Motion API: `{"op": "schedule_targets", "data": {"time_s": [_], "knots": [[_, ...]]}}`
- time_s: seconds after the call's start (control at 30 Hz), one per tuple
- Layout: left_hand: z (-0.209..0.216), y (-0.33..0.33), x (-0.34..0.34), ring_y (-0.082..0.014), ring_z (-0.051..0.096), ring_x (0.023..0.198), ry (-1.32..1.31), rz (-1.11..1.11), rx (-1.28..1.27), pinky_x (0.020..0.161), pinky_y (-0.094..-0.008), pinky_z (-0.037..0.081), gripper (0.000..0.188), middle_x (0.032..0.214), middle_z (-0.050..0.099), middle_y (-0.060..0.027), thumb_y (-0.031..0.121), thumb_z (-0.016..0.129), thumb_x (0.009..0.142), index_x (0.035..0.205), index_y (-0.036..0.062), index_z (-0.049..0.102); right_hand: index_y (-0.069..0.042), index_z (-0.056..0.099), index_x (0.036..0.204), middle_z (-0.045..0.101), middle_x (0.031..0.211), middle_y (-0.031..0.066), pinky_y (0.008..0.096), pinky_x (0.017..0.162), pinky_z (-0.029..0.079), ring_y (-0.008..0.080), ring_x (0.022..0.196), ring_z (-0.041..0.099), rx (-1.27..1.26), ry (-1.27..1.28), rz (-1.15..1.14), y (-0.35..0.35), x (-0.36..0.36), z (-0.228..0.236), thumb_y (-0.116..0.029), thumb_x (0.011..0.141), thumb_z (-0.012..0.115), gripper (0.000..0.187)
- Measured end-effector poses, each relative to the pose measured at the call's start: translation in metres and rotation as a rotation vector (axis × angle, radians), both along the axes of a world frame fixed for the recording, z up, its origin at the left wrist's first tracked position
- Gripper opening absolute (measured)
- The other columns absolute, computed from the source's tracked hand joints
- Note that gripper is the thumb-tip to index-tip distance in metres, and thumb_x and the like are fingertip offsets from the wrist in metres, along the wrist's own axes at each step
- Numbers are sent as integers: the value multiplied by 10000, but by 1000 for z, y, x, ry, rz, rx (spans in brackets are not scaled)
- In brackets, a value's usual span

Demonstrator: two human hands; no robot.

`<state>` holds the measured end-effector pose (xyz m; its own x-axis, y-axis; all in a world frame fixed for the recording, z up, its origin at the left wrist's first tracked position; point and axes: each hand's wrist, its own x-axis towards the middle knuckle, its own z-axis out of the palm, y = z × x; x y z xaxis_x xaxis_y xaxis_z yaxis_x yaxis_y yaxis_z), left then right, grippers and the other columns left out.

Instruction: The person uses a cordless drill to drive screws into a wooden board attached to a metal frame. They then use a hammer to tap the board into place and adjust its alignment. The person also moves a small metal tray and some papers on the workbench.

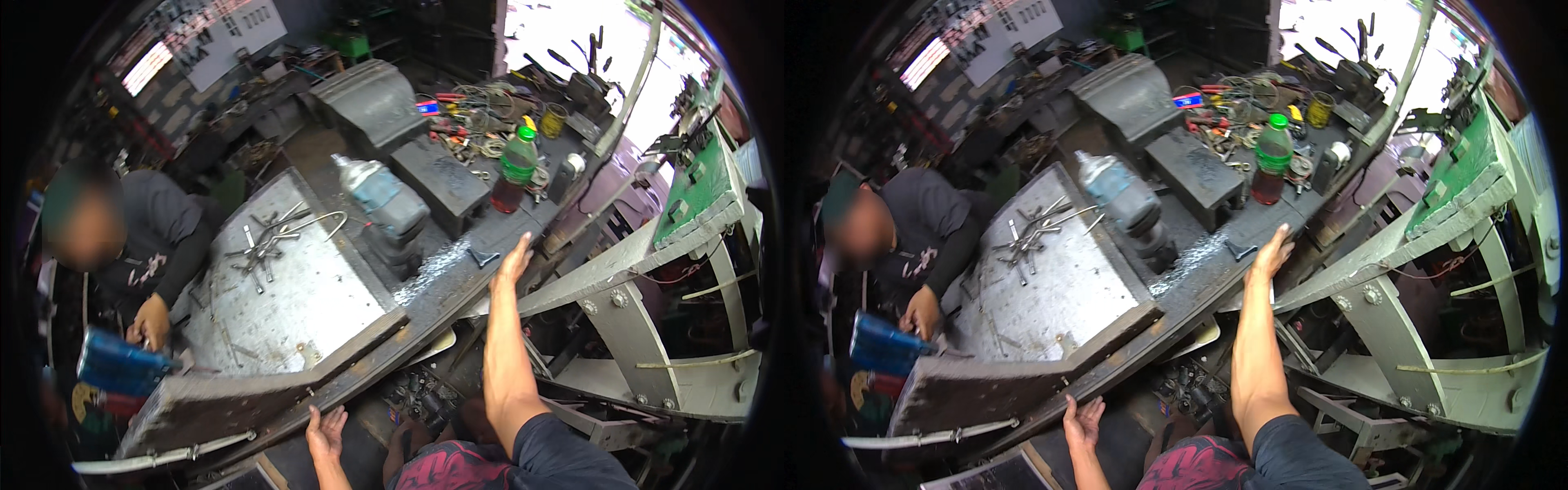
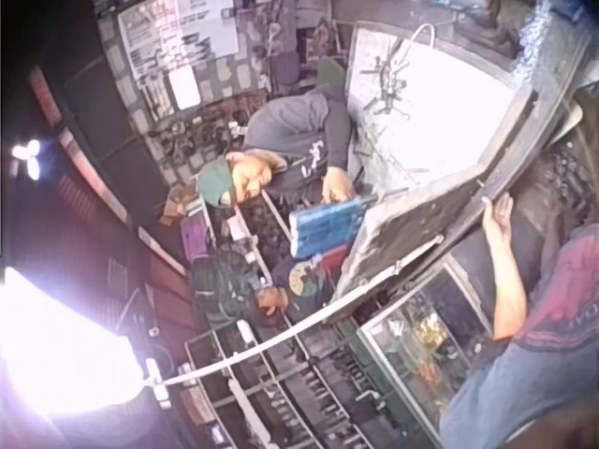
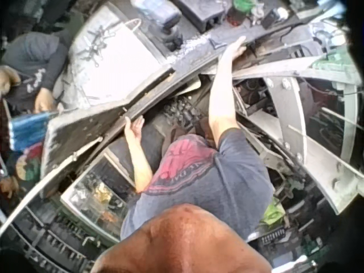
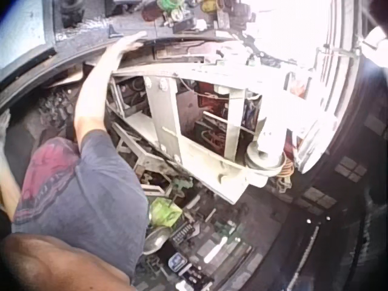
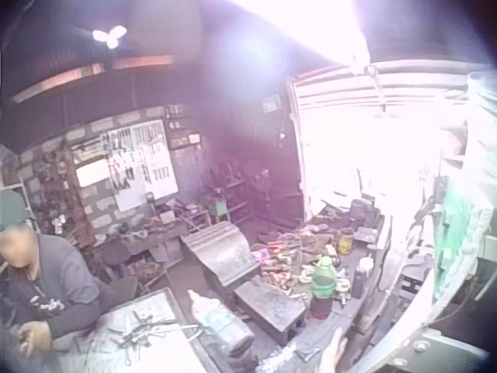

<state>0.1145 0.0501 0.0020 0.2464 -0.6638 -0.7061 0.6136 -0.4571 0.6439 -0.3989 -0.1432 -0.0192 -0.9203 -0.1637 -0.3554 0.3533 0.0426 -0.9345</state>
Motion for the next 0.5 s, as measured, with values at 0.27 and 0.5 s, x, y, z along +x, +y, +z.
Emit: {"op": "schedule_targets", "data": {"time_s": [0.27, 0.5], "knots": [[-13, 0, -2, -518, 521, 1279, 81, 15, -102, 1063, -536, 512, 967, 1421, 352, -441, 379, 765, 917, 1444, -220, 218, 59, 200, 1586, 251, 1657, 212, 388, 1231, 226, 306, 1520, 279, -67, 60, 436, 61, 0, -7, -666, 1003, 443, 961], [-23, 17, -13, -466, 560, 1279, -66, -51, -184, 994, -501, 558, 933, 1519, 285, -421, 421, 779, 899, 1402, -220, 326, 35, 615, 1335, 630, 1357, 242, 399, 1126, 394, 359, 1334, 552, 391, 287, 1181, 294, 66, -134, -488, 994, 597, 626]]}}
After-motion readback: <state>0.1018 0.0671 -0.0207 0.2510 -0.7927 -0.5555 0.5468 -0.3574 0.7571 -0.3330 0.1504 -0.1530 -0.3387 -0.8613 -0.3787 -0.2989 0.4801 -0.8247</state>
